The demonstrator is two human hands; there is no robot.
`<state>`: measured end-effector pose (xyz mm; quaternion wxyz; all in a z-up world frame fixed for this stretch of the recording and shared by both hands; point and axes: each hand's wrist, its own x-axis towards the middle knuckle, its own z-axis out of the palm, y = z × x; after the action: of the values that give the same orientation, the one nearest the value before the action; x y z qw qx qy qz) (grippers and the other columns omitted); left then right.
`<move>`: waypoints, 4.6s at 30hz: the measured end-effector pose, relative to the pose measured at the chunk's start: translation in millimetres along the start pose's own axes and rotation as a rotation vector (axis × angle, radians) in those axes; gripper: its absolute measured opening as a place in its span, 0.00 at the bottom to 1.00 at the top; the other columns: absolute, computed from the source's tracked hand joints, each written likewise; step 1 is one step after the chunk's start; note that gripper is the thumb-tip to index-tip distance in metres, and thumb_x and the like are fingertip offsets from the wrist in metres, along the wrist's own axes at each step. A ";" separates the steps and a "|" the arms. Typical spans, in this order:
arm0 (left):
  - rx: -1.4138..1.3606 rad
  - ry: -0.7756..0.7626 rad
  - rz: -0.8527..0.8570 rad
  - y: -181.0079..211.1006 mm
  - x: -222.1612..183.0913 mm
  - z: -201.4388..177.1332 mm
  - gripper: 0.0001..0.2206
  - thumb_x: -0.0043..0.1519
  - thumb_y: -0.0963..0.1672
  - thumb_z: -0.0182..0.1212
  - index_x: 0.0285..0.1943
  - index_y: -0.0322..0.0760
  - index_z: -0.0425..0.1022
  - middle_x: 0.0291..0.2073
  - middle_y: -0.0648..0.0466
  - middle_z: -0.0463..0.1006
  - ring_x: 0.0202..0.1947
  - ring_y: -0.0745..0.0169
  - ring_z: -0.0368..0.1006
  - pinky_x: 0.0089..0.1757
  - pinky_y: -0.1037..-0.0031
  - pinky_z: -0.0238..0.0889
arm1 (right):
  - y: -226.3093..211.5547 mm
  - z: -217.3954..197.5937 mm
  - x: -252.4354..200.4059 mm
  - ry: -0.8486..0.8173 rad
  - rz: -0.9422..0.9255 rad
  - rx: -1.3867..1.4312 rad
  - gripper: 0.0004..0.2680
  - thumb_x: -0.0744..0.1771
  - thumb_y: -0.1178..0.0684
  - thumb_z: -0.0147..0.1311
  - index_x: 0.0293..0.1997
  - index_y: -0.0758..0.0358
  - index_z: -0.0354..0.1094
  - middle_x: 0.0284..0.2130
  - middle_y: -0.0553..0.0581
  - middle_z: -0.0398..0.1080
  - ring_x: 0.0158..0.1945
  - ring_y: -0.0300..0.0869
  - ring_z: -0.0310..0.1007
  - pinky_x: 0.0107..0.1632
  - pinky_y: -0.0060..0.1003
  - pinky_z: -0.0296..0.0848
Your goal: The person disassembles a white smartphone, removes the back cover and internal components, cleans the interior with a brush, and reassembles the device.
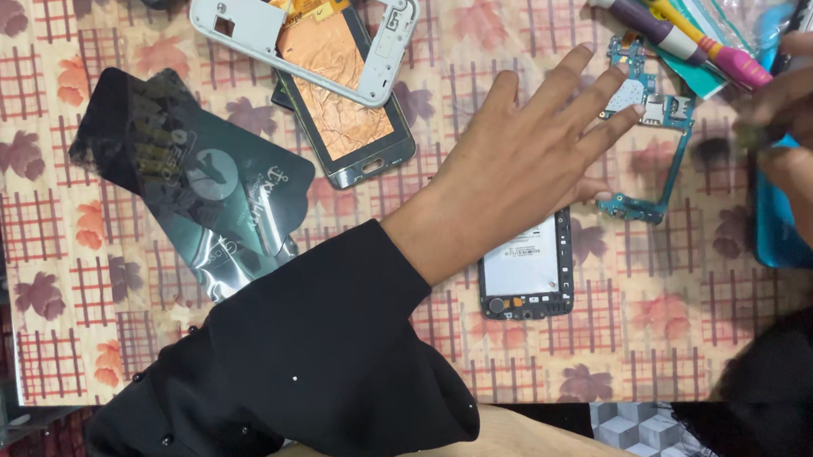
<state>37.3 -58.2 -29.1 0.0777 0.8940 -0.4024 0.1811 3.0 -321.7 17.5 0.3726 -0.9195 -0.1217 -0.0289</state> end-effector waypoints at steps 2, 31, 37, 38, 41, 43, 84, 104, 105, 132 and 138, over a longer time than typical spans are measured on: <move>-0.008 -0.011 -0.008 -0.3 1.7 2.0 0.34 0.59 0.61 0.60 0.72 0.47 0.69 0.70 0.51 0.64 0.70 0.47 0.56 0.50 0.51 0.66 | -13.2 -2.2 -2.3 -0.169 0.089 0.134 0.12 0.65 0.68 0.44 0.53 0.69 0.60 0.50 0.61 0.69 0.47 0.43 0.77 0.45 0.37 0.79; -0.030 -0.050 -0.045 1.0 -1.1 3.9 0.35 0.59 0.60 0.63 0.75 0.49 0.64 0.72 0.51 0.61 0.71 0.46 0.57 0.52 0.44 0.67 | -20.1 12.1 -17.2 -0.335 -0.354 -0.536 0.19 0.54 0.56 0.67 0.47 0.52 0.79 0.37 0.48 0.78 0.40 0.40 0.78 0.38 0.35 0.77; -0.111 -0.026 -0.086 -4.9 7.7 -11.9 0.41 0.57 0.60 0.64 0.76 0.42 0.59 0.71 0.43 0.61 0.69 0.42 0.56 0.53 0.42 0.66 | 6.0 -9.6 -7.4 -0.406 -0.123 -0.308 0.20 0.53 0.56 0.68 0.48 0.60 0.77 0.38 0.58 0.76 0.39 0.43 0.77 0.39 0.37 0.79; -0.077 -0.057 -0.092 -8.9 6.8 -17.7 0.41 0.58 0.60 0.64 0.76 0.38 0.58 0.72 0.41 0.61 0.70 0.42 0.56 0.54 0.42 0.66 | 14.4 -15.0 -3.7 -0.458 0.059 -0.307 0.20 0.52 0.57 0.70 0.47 0.62 0.77 0.37 0.58 0.75 0.36 0.45 0.76 0.36 0.39 0.80; -0.016 -0.171 -0.171 -18.7 -7.9 -40.9 0.40 0.58 0.59 0.65 0.73 0.32 0.60 0.70 0.41 0.62 0.70 0.42 0.55 0.54 0.42 0.62 | 38.5 -19.8 -5.1 -0.280 0.147 -0.189 0.11 0.66 0.59 0.56 0.52 0.67 0.70 0.35 0.61 0.70 0.36 0.43 0.75 0.42 0.36 0.77; -0.015 -0.231 -0.197 -24.2 -22.9 -56.8 0.40 0.54 0.58 0.68 0.70 0.32 0.62 0.67 0.42 0.64 0.69 0.42 0.55 0.54 0.42 0.59 | 49.1 -17.8 -10.2 -0.116 0.031 -0.047 0.07 0.73 0.59 0.46 0.55 0.69 0.65 0.38 0.62 0.68 0.43 0.43 0.75 0.52 0.36 0.74; -0.145 -0.176 -0.205 -9.4 -53.5 -89.7 0.37 0.47 0.56 0.72 0.63 0.33 0.73 0.50 0.52 0.75 0.52 0.54 0.66 0.47 0.53 0.58 | 33.0 -27.6 19.3 -0.158 0.209 -0.377 0.18 0.64 0.59 0.67 0.57 0.75 0.67 0.31 0.68 0.75 0.26 0.47 0.77 0.26 0.40 0.76; -0.121 -0.081 0.027 29.0 -59.2 -73.4 0.29 0.57 0.55 0.66 0.62 0.35 0.73 0.60 0.49 0.71 0.66 0.51 0.63 0.55 0.50 0.65 | 31.0 -12.3 20.4 0.141 -0.225 -0.698 0.07 0.65 0.61 0.69 0.45 0.69 0.78 0.39 0.64 0.73 0.38 0.49 0.76 0.43 0.39 0.76; -0.100 -0.102 0.048 30.4 -60.6 -72.6 0.29 0.58 0.55 0.66 0.62 0.36 0.73 0.60 0.50 0.71 0.67 0.51 0.63 0.56 0.50 0.65 | 38.0 -12.5 21.0 0.154 -0.213 -0.671 0.06 0.67 0.61 0.66 0.46 0.69 0.77 0.39 0.63 0.72 0.39 0.48 0.76 0.44 0.38 0.76; -0.190 0.002 0.209 77.3 -84.5 -55.7 0.28 0.63 0.58 0.55 0.64 0.38 0.74 0.64 0.51 0.71 0.71 0.54 0.60 0.53 0.48 0.69 | -52.9 16.6 7.7 -0.290 -0.143 -0.429 0.11 0.62 0.58 0.65 0.47 0.46 0.80 0.32 0.49 0.78 0.25 0.35 0.71 0.25 0.32 0.72; -0.219 0.023 0.207 73.6 -84.7 -54.3 0.19 0.66 0.49 0.56 0.65 0.42 0.74 0.66 0.55 0.71 0.70 0.59 0.61 0.50 0.54 0.70 | -48.7 13.9 3.4 -0.247 -0.131 -0.430 0.13 0.64 0.63 0.61 0.50 0.51 0.80 0.35 0.52 0.79 0.25 0.33 0.76 0.26 0.29 0.75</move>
<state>-83.6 -33.1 -12.2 0.1600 0.8317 -0.5091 0.1532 -6.2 -277.7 41.0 0.1483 -0.9643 -0.2168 0.0342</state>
